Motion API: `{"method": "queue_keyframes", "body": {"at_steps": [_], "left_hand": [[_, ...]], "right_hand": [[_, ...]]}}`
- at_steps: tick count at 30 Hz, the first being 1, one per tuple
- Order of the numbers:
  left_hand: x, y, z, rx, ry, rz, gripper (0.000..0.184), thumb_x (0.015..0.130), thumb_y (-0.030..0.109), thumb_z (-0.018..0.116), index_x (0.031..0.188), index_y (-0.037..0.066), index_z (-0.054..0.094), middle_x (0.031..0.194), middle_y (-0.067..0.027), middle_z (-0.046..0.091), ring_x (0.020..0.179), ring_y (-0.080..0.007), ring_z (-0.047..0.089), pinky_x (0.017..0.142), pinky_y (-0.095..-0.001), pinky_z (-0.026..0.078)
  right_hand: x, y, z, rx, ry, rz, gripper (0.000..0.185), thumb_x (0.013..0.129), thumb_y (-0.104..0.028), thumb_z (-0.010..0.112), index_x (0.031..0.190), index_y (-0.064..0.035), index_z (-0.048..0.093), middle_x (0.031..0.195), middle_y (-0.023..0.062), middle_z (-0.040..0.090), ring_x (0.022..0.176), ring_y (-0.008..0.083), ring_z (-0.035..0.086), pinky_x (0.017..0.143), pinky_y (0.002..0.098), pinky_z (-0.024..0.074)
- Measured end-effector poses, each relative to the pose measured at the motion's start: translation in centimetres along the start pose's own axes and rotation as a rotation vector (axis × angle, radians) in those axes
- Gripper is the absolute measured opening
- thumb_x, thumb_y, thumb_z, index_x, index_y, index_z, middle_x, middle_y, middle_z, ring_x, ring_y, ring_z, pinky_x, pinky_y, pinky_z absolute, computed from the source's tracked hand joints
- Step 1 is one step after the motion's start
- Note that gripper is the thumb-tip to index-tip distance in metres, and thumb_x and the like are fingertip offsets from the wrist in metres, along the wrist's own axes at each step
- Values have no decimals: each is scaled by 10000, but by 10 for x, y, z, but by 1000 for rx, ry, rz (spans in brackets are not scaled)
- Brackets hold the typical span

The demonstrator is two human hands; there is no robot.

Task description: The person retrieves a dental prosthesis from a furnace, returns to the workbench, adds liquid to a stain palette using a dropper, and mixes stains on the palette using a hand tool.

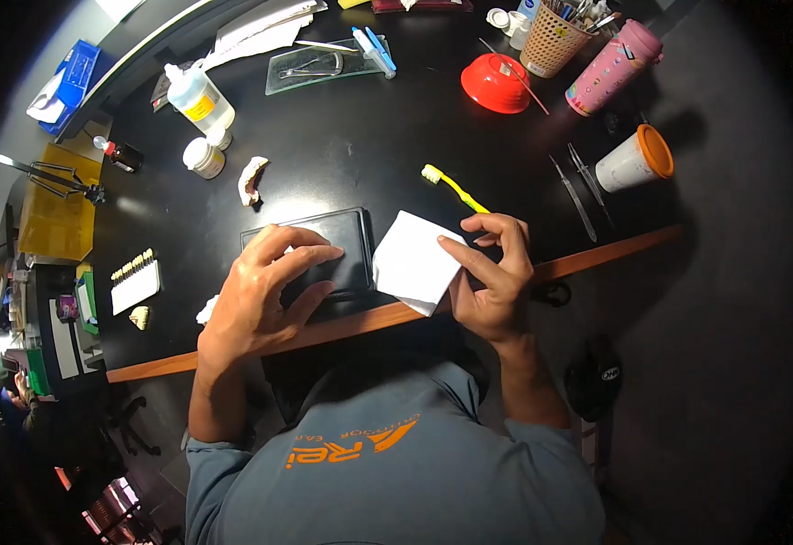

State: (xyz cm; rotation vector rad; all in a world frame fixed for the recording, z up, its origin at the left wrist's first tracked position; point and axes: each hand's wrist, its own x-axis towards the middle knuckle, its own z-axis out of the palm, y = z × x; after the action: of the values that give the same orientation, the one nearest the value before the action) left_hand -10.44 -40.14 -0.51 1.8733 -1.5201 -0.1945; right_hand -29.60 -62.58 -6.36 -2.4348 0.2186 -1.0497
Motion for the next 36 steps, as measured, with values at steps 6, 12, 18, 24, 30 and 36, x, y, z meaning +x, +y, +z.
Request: {"method": "queue_keyframes", "body": {"at_steps": [6, 12, 18, 24, 30, 36], "left_hand": [[5, 9, 12, 14, -12, 85, 416, 752, 51, 819, 1146, 102, 693, 1091, -77, 639, 978, -281, 624, 829, -411, 526], [6, 8, 10, 55, -33, 44, 457, 736, 65, 829, 1168, 116, 687, 1168, -84, 617, 1060, -293, 601, 920, -434, 491], [4, -2, -8, 221, -78, 38, 549, 763, 194, 828, 1263, 86, 629, 1297, -140, 552, 1201, -341, 533, 990, -474, 425], [13, -1, -15, 241, -225, -45, 884, 659, 335, 895, 1422, 98, 518, 1523, -247, 377, 1457, -434, 322, 1151, -536, 305], [12, 12, 4, 160, -263, 77, 647, 699, 415, 866, 1273, 188, 673, 1619, -212, 293, 1496, -467, 245, 1167, -613, 224], [8, 18, 31, 202, -256, 64, 513, 728, 414, 847, 1163, 162, 745, 1644, -225, 241, 1512, -472, 200, 1191, -634, 166]], "right_hand": [[-5, -2, 0, 14, 79, -3, 443, 700, 82, 706, 1099, -91, 792, 983, 91, 589, 893, 231, 548, 742, 323, 478], [-4, -3, -7, -63, -115, -95, 414, 701, -51, 687, 1104, -20, 776, 971, 118, 597, 884, 255, 536, 782, 379, 450], [11, -11, -22, 18, -247, -120, 370, 700, -186, 707, 1018, -16, 789, 1033, 144, 638, 949, 272, 565, 906, 402, 396], [21, -11, -4, 116, -345, -114, 288, 695, -145, 762, 970, -62, 794, 1186, 151, 669, 1102, 314, 602, 920, 414, 425], [21, -9, -21, 197, -368, -65, 434, 617, -117, 727, 1045, -70, 780, 1241, 190, 630, 1145, 362, 588, 1027, 471, 427], [-2, 7, -15, 107, -242, 24, 331, 686, -36, 710, 1005, -76, 791, 1152, 158, 667, 1097, 327, 620, 947, 426, 479]]}}
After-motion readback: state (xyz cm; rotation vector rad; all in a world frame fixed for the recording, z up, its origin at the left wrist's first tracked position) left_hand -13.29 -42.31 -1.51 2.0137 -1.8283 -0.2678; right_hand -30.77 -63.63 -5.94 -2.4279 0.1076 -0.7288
